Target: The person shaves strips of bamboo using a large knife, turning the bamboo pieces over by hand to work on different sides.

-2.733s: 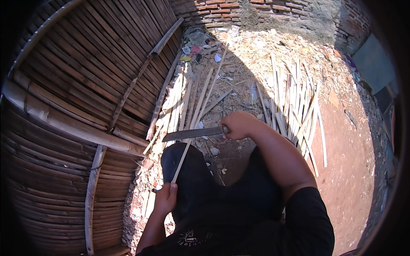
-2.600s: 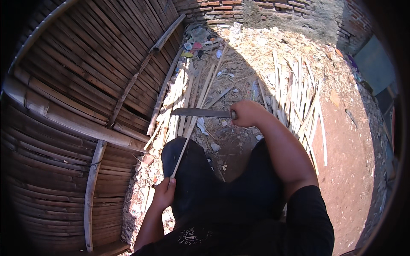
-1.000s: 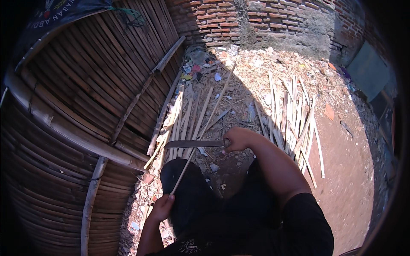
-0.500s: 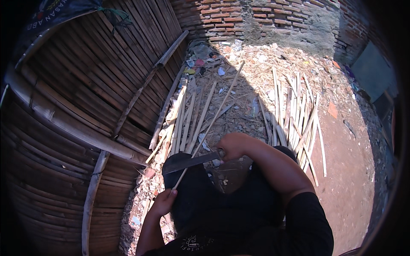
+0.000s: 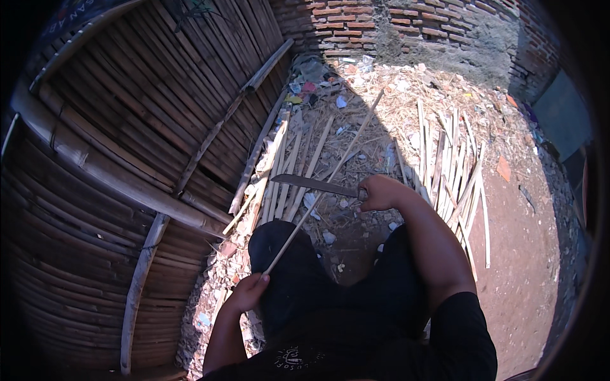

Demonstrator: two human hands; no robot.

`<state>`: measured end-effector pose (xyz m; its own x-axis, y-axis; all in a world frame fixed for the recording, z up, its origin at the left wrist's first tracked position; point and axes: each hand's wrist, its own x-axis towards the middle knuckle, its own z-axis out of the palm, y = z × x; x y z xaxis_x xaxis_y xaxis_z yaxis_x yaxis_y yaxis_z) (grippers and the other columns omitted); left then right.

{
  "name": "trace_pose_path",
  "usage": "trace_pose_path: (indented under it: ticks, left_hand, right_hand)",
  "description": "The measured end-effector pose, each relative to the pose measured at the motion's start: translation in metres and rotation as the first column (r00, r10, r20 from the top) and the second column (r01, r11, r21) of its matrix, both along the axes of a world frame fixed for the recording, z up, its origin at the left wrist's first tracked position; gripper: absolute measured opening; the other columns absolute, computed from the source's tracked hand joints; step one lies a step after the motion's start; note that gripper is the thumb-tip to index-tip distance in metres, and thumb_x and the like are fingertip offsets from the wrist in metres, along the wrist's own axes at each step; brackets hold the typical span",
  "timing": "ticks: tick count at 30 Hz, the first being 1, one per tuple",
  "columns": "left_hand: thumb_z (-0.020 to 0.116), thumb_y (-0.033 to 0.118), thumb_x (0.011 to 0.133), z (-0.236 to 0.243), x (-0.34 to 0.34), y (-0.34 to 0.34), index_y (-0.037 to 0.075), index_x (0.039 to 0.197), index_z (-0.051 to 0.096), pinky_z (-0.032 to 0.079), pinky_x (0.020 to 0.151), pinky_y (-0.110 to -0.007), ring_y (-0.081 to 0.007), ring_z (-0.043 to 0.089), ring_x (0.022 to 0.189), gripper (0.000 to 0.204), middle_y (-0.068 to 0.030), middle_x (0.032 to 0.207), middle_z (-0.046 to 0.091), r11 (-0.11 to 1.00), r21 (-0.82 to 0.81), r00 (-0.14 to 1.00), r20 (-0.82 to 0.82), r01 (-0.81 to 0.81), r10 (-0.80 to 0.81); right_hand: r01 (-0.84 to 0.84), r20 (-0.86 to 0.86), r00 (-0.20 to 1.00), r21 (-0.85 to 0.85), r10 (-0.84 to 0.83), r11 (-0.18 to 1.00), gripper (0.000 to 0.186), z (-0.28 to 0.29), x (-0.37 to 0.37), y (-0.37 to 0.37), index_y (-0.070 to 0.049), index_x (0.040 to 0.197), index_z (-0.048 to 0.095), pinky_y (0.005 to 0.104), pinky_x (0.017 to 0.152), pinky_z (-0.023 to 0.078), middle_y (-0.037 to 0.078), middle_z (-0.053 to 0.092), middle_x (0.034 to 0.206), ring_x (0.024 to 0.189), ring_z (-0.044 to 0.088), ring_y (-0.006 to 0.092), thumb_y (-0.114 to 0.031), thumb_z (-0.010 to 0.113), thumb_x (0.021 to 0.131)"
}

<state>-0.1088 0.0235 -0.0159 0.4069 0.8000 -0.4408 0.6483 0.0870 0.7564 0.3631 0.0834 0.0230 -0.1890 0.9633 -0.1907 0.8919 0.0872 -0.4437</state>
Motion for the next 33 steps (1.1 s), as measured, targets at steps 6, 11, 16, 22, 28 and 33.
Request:
trace_pose_path:
  ticks: [6,11,16,22,28,33]
  left_hand:
    - [0.049,0.047,0.107,0.002,-0.001,-0.003,0.003,0.09,0.06,0.042,0.07,-0.032,-0.0119,0.047,0.076,0.049,0.0002,0.076,0.052,1.0,-0.015,1.0,-0.013,-0.021,0.021]
    - [0.049,0.047,0.108,-0.003,-0.002,-0.006,0.003,0.089,0.059,0.041,0.069,-0.031,-0.0109,0.046,0.075,0.048,0.0013,0.076,0.05,0.999,0.017,0.998,0.038,-0.042,0.041]
    - [0.048,0.046,0.108,0.001,0.001,-0.001,0.005,0.086,0.057,0.04,0.068,-0.03,-0.0096,0.044,0.074,0.048,0.0023,0.075,0.048,0.999,-0.041,0.997,0.079,-0.019,0.022]
    - [0.048,0.047,0.107,-0.007,-0.003,-0.001,0.005,0.086,0.058,0.042,0.067,-0.032,-0.0121,0.048,0.071,0.049,0.0002,0.074,0.052,0.996,-0.066,0.996,0.065,-0.054,0.058]
    - [0.052,0.051,0.104,0.006,0.009,-0.015,-0.001,0.098,0.065,0.049,0.073,-0.039,-0.0232,0.062,0.078,0.053,-0.0137,0.08,0.065,0.988,0.149,0.99,-0.132,-0.032,0.052]
    - [0.052,0.05,0.105,0.013,0.013,-0.011,-0.001,0.097,0.064,0.049,0.074,-0.039,-0.0219,0.062,0.078,0.053,-0.0129,0.08,0.064,0.99,0.142,0.99,-0.142,-0.001,0.022]
  right_hand:
    - [-0.259,0.016,0.966,-0.029,0.26,0.965,0.051,0.022,-0.052,-0.014,-0.004,0.109,0.072,0.0484,0.089,0.054,0.021,0.072,0.099,0.101,0.069,0.0402,-0.041,0.081,0.075]
    - [0.077,-0.073,0.995,0.031,-0.075,0.997,0.054,0.002,0.009,0.007,-0.002,0.112,0.071,0.0479,0.091,0.053,0.023,0.071,0.101,0.103,0.068,0.04,-0.041,0.082,0.075]
    - [0.277,-0.145,0.953,0.051,-0.267,0.96,0.056,-0.004,0.03,0.004,0.002,0.112,0.069,0.0498,0.092,0.052,0.025,0.071,0.102,0.103,0.068,0.0406,-0.038,0.083,0.075]
    - [-0.191,0.046,0.98,-0.073,0.194,0.979,0.058,-0.003,-0.037,-0.003,-0.008,0.119,0.07,0.049,0.092,0.052,0.02,0.072,0.104,0.106,0.068,0.04,-0.04,0.084,0.073]
    - [-0.191,-0.041,0.98,0.067,0.194,0.979,0.05,-0.009,-0.029,-0.004,-0.006,0.107,0.072,0.0486,0.087,0.052,0.021,0.071,0.095,0.097,0.069,0.0398,-0.042,0.083,0.075]
    - [0.281,-0.063,0.958,0.003,-0.28,0.96,0.058,-0.007,0.034,0.012,-0.001,0.115,0.07,0.048,0.091,0.052,0.023,0.072,0.102,0.103,0.068,0.0401,-0.042,0.082,0.075]
